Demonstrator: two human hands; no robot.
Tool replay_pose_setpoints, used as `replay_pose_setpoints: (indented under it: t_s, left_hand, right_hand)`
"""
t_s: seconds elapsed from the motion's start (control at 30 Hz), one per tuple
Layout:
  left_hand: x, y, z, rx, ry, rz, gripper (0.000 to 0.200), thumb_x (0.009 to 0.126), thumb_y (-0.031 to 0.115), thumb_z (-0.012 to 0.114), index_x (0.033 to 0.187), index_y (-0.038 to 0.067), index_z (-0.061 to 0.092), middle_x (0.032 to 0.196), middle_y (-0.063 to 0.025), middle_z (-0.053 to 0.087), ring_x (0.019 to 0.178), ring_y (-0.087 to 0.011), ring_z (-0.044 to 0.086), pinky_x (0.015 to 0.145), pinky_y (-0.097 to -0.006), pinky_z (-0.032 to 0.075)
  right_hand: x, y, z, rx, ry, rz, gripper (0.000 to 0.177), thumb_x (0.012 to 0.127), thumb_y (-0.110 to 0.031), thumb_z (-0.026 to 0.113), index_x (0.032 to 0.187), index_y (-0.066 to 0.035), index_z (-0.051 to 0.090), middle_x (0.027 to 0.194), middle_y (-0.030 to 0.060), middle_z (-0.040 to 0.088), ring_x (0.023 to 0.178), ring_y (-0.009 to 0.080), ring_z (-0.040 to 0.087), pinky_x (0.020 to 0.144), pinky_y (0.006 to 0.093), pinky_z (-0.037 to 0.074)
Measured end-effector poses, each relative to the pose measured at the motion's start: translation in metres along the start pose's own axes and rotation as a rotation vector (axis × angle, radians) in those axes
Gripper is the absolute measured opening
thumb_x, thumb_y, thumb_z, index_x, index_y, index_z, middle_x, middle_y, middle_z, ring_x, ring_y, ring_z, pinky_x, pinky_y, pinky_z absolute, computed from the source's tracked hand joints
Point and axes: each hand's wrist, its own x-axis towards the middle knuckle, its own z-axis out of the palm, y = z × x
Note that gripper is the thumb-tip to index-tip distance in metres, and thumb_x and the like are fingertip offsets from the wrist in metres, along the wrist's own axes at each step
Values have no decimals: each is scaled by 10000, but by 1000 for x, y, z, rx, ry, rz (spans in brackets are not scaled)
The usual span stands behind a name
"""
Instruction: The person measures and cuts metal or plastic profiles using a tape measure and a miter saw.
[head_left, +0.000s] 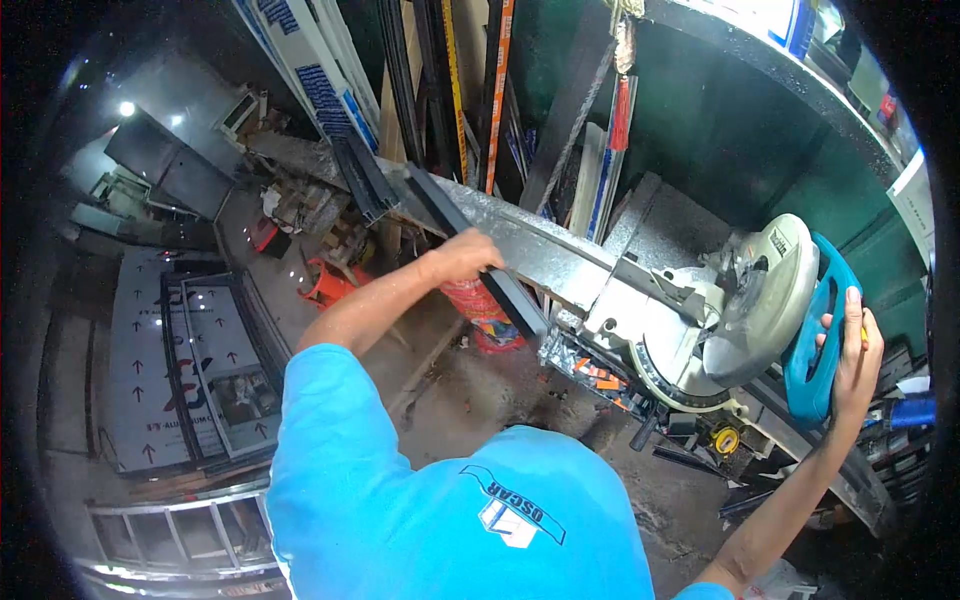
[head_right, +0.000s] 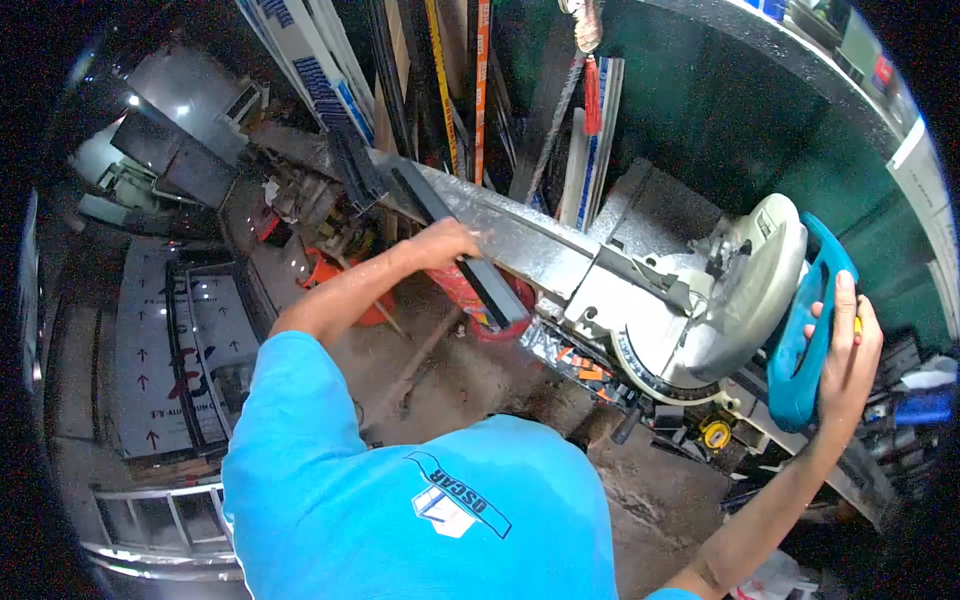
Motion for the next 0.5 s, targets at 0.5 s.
replay_pose_setpoints:
  t_s: [0.5]
  left_hand:
    - [-64, -157, 13, 362, -205, -920, 309, 936, 149, 497, 1140, 157, 729, 1241, -122, 661, 1181, -332, 621, 940, -580, 479]
  right_hand:
    - [-3, -11, -16, -442, 163, -189, 497, 980, -396, 641, 1243, 26, 630, 966, 176, 710, 927, 192, 701, 779, 345, 546]
